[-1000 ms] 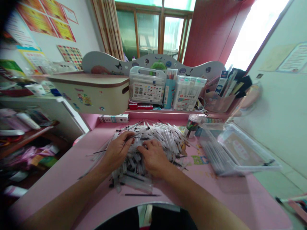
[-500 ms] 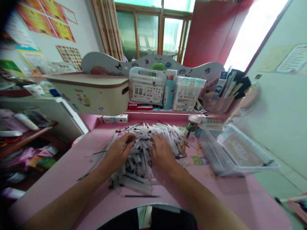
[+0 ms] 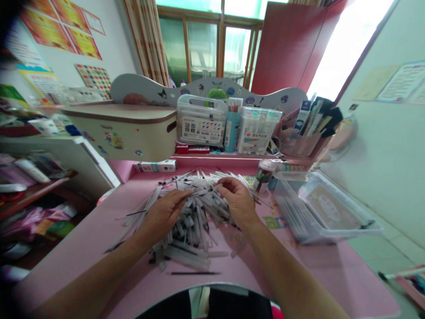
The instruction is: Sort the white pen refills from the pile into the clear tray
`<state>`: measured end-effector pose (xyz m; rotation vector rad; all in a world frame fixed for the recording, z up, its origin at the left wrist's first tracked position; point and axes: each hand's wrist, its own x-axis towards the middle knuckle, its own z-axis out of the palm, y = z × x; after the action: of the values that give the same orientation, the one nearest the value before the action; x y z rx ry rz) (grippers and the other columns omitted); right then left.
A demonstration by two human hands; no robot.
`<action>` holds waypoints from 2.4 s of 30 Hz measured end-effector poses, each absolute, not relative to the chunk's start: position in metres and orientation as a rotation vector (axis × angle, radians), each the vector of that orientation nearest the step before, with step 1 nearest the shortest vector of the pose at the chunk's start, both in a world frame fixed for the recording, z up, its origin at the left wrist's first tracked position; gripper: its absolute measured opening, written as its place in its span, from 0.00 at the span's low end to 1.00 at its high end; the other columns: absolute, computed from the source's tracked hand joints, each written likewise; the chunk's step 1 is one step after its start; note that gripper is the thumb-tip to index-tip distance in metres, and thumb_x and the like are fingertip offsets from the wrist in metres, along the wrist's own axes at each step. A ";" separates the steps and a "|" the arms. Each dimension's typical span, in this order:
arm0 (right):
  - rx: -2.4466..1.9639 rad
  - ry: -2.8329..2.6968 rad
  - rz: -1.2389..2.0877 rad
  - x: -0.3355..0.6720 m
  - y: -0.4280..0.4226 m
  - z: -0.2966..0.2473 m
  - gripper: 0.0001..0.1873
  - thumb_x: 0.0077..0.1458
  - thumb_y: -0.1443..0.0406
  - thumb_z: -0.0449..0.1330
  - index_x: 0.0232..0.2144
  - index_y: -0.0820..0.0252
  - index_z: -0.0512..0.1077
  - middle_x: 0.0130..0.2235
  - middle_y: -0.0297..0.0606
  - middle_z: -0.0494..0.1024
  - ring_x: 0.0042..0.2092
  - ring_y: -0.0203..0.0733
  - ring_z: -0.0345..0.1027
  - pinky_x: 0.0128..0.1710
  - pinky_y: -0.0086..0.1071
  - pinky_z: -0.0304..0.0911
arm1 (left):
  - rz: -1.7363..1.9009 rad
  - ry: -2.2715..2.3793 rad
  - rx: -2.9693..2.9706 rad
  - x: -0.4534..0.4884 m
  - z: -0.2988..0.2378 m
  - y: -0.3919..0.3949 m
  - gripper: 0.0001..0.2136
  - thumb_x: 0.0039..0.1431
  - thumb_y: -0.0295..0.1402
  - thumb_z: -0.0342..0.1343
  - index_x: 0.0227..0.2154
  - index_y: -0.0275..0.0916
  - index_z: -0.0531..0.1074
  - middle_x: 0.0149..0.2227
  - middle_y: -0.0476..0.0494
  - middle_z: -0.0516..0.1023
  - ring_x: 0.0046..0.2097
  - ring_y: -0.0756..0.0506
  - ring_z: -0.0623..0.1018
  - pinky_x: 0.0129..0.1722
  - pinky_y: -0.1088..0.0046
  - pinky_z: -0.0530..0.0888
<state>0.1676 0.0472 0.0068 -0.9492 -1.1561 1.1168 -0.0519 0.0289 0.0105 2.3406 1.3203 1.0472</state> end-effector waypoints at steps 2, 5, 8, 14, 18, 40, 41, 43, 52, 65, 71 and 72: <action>-0.948 -1.166 1.110 0.167 0.047 0.007 0.11 0.47 0.62 0.68 0.34 0.58 0.74 0.36 0.34 0.78 0.33 0.35 0.67 0.35 0.29 0.62 | 1.059 1.313 2.328 -0.051 0.011 0.029 0.15 0.63 0.28 0.46 0.47 0.43 0.75 0.43 0.42 0.80 0.45 0.43 0.78 0.49 0.64 0.74; -0.975 -1.183 1.075 0.168 0.046 0.006 0.12 0.47 0.62 0.68 0.35 0.58 0.73 0.34 0.32 0.76 0.30 0.33 0.65 0.32 0.28 0.62 | 1.070 1.328 2.255 -0.051 0.012 0.028 0.14 0.62 0.30 0.47 0.46 0.43 0.75 0.44 0.42 0.80 0.47 0.42 0.78 0.51 0.63 0.72; -0.989 -1.181 1.087 0.169 0.046 0.005 0.11 0.49 0.60 0.66 0.34 0.58 0.71 0.30 0.29 0.72 0.26 0.32 0.62 0.26 0.27 0.60 | 1.079 1.368 2.047 -0.050 0.014 0.027 0.10 0.63 0.34 0.50 0.42 0.42 0.74 0.40 0.44 0.81 0.43 0.42 0.78 0.47 0.64 0.72; -0.923 -1.168 1.334 0.162 0.038 0.006 0.11 0.48 0.62 0.64 0.31 0.56 0.64 0.22 0.25 0.68 0.20 0.31 0.59 0.19 0.25 0.56 | 1.379 1.157 1.552 -0.054 0.020 0.028 0.08 0.63 0.38 0.53 0.38 0.42 0.74 0.33 0.52 0.74 0.35 0.51 0.72 0.37 0.76 0.68; -0.932 -1.266 1.439 0.153 0.032 0.008 0.12 0.47 0.60 0.64 0.32 0.57 0.66 0.23 0.27 0.72 0.22 0.32 0.63 0.20 0.25 0.59 | 1.434 0.936 1.146 -0.053 0.020 0.032 0.07 0.56 0.36 0.61 0.35 0.40 0.74 0.29 0.55 0.71 0.28 0.55 0.69 0.30 0.79 0.67; -0.935 -1.359 1.438 0.147 0.027 0.002 0.12 0.51 0.58 0.65 0.34 0.59 0.70 0.24 0.28 0.73 0.22 0.30 0.64 0.20 0.24 0.59 | 1.281 0.855 0.986 -0.044 0.008 0.028 0.10 0.48 0.33 0.69 0.33 0.37 0.77 0.31 0.49 0.80 0.34 0.49 0.81 0.33 0.78 0.78; -0.938 -1.355 1.455 0.147 0.026 0.001 0.13 0.51 0.57 0.64 0.35 0.58 0.69 0.24 0.28 0.73 0.21 0.30 0.64 0.20 0.24 0.58 | 1.277 0.851 0.982 -0.044 0.007 0.028 0.10 0.48 0.33 0.69 0.33 0.37 0.77 0.31 0.49 0.81 0.34 0.49 0.81 0.33 0.78 0.78; -0.937 -1.349 1.488 0.147 0.025 -0.001 0.14 0.51 0.57 0.64 0.35 0.57 0.68 0.24 0.27 0.73 0.21 0.30 0.63 0.19 0.23 0.57 | 1.263 0.840 0.987 -0.044 0.006 0.029 0.10 0.48 0.32 0.69 0.33 0.36 0.77 0.31 0.48 0.81 0.34 0.49 0.81 0.34 0.77 0.78; -0.947 -1.376 1.497 0.147 0.023 0.003 0.13 0.51 0.58 0.65 0.33 0.58 0.67 0.24 0.27 0.71 0.21 0.28 0.61 0.20 0.22 0.56 | 1.252 0.840 1.101 -0.043 0.007 0.024 0.09 0.50 0.32 0.67 0.32 0.37 0.75 0.31 0.48 0.82 0.32 0.50 0.80 0.35 0.77 0.77; -0.954 -1.458 1.630 0.150 0.026 0.007 0.15 0.51 0.56 0.64 0.36 0.57 0.65 0.22 0.26 0.71 0.20 0.30 0.62 0.18 0.22 0.55 | 1.238 0.894 1.198 -0.041 0.012 0.023 0.08 0.51 0.34 0.66 0.32 0.38 0.74 0.29 0.50 0.80 0.32 0.50 0.78 0.36 0.75 0.74; -1.015 -1.839 1.440 0.151 0.024 0.025 0.04 0.55 0.63 0.57 0.33 0.59 0.67 0.25 0.29 0.70 0.26 0.32 0.63 0.26 0.26 0.59 | 1.153 0.952 1.375 -0.044 0.016 0.020 0.09 0.53 0.36 0.64 0.33 0.38 0.75 0.28 0.51 0.75 0.30 0.50 0.74 0.33 0.75 0.71; -1.020 -1.905 1.370 0.151 0.023 0.028 0.03 0.55 0.65 0.57 0.31 0.59 0.67 0.25 0.28 0.69 0.27 0.32 0.62 0.27 0.26 0.58 | 1.136 0.962 1.396 -0.044 0.017 0.019 0.09 0.53 0.37 0.64 0.33 0.38 0.75 0.28 0.51 0.75 0.30 0.50 0.73 0.33 0.75 0.70</action>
<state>0.1513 0.0231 0.0278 -1.0199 -1.9050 1.3695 -0.0437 0.0188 0.0166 1.3957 0.9618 1.1355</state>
